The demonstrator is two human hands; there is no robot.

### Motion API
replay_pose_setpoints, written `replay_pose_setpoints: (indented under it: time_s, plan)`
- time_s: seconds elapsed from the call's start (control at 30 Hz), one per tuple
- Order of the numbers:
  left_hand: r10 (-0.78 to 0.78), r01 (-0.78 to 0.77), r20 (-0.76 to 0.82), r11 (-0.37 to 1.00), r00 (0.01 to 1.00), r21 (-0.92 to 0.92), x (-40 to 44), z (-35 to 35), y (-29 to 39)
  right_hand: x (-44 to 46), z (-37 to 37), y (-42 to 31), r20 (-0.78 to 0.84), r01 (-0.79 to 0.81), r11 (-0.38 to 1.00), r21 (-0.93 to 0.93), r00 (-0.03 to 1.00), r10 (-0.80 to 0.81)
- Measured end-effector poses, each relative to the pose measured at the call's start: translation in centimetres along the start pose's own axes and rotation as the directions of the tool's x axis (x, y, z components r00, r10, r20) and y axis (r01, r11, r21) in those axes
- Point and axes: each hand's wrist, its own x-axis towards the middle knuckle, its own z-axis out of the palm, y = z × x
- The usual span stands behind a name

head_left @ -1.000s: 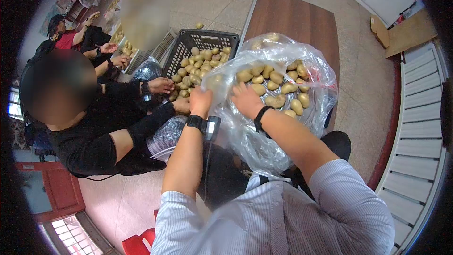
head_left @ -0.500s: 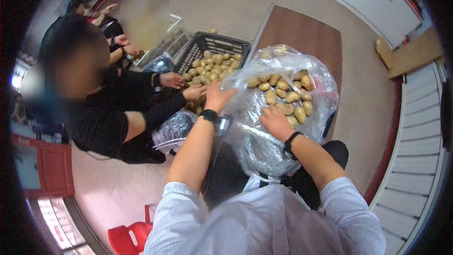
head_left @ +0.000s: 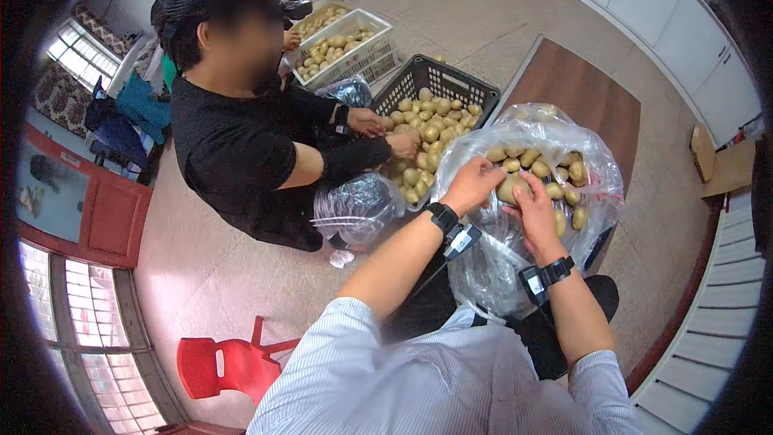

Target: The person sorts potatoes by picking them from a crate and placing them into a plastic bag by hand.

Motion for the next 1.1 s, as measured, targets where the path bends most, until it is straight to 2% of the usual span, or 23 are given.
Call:
replay_pose_setpoints:
  time_s: [0.03, 0.07, 0.1, 0.13, 0.2, 0.27, 0.33, 0.37, 0.4, 0.47, 0.5, 0.6, 0.63, 0.67, 0.73, 0.77, 0.87, 0.9, 0.97, 1.0, 1.03, 1.1]
  plan:
    - [-0.165, 0.167, 0.116, 0.986, 0.979, -0.014, -0.8, -0.3, 2.0, -0.1, 0.8, -0.6, 0.017, 0.032, 0.999, -0.024, 0.999, -0.031]
    - [-0.320, 0.331, 0.233, 0.944, 0.918, -0.007, -1.2, -0.4, 3.2, 0.0, 1.1, -0.7, 0.015, 0.032, 0.999, -0.023, 0.999, -0.032]
    - [-0.298, 0.361, 0.361, 0.924, 0.883, -0.121, -0.5, -0.5, 2.2, 0.1, 1.2, -0.6, 0.042, 0.069, 0.993, -0.098, 0.997, -0.065]
    - [-0.296, 0.360, 0.366, 0.925, 0.882, -0.122, 0.0, -0.5, 1.7, 0.3, 1.4, -0.6, 0.072, 0.108, 0.979, -0.173, 0.993, -0.096]
    - [-0.254, 0.448, 0.550, 0.858, 0.795, -0.251, 0.7, -1.0, 0.7, 0.6, 1.5, -0.2, 0.065, 0.127, 0.978, -0.165, 0.991, -0.118]
    - [-0.261, 0.456, 0.548, 0.853, 0.795, -0.255, 1.2, -1.2, 0.0, 0.9, 1.3, 0.2, 0.053, 0.234, 0.956, -0.175, 0.972, -0.228]
    - [-0.248, 0.424, 0.495, 0.860, 0.833, -0.283, 2.1, -1.4, -0.9, 1.0, 0.8, 0.3, 0.030, 0.194, 0.957, -0.215, 0.981, -0.192]
    - [-0.244, 0.471, 0.508, 0.795, 0.826, -0.382, 2.4, -1.7, -1.5, 0.9, 0.4, 0.5, 0.007, 0.150, 0.956, -0.253, 0.988, -0.153]
    - [-0.246, 0.480, 0.524, 0.792, 0.816, -0.377, 2.5, -1.9, -1.3, 0.9, -0.3, 1.1, -0.011, 0.142, 0.956, -0.257, 0.989, -0.150]
    - [-0.273, 0.385, 0.286, 0.778, 0.919, -0.497, 2.6, -2.3, -0.7, 0.9, -2.4, 3.1, 0.047, 0.244, 0.798, -0.552, 0.964, -0.262]
    - [-0.223, 0.338, 0.261, 0.737, 0.939, -0.586, 3.0, -2.9, -1.1, 0.6, -3.6, 4.1, 0.084, 0.349, 0.627, -0.697, 0.907, -0.412]
    - [-0.170, 0.198, 0.114, 0.654, 0.979, -0.730, 3.9, -4.5, -1.6, -0.9, -6.3, 5.3, -0.035, 0.190, 0.611, -0.769, 0.941, -0.337]
    - [-0.201, 0.178, 0.059, 0.649, 0.978, -0.740, 4.2, -5.2, -2.0, -1.2, -7.4, 6.1, -0.004, 0.211, 0.433, -0.876, 0.895, -0.445]
    - [-0.232, 0.154, 0.000, 0.646, 0.973, -0.747, 4.6, -6.0, -2.7, -1.6, -8.5, 6.4, -0.023, 0.194, 0.433, -0.880, 0.895, -0.446]
    - [-0.233, 0.101, -0.064, 0.631, 0.970, -0.769, 5.6, -7.4, -4.5, -2.2, -9.7, 6.6, -0.004, 0.131, 0.248, -0.960, 0.878, -0.480]
    - [-0.229, 0.076, -0.088, 0.621, 0.970, -0.780, 6.1, -8.1, -5.6, -2.5, -10.0, 6.8, -0.013, 0.124, 0.251, -0.960, 0.876, -0.482]
    - [-0.341, 0.067, -0.202, 0.635, 0.918, -0.770, 6.5, -9.6, -6.9, -2.9, -10.0, 6.9, -0.031, 0.083, 0.224, -0.971, 0.887, -0.460]
    - [-0.342, 0.069, -0.200, 0.636, 0.918, -0.768, 6.5, -9.9, -7.2, -2.8, -9.8, 7.2, -0.068, 0.029, 0.229, -0.973, 0.912, -0.404]
    - [-0.507, 0.108, -0.224, 0.544, 0.832, -0.832, 6.5, -10.3, -7.7, -3.0, -9.8, 7.6, -0.105, -0.023, 0.232, -0.973, 0.932, -0.348]
    - [-0.506, 0.106, -0.227, 0.547, 0.832, -0.830, 6.8, -10.6, -8.6, -3.2, -9.8, 7.7, -0.088, -0.021, 0.192, -0.981, 0.934, -0.345]
    - [-0.536, 0.178, -0.217, 0.589, 0.816, -0.788, 7.1, -10.9, -9.7, -3.3, -9.7, 8.0, -0.070, -0.018, 0.153, -0.988, 0.937, -0.342]
    - [-0.550, 0.261, -0.218, 0.662, 0.807, -0.703, 6.8, -11.6, -10.5, -3.3, -9.8, 8.4, -0.082, -0.034, 0.161, -0.986, 0.951, -0.297]
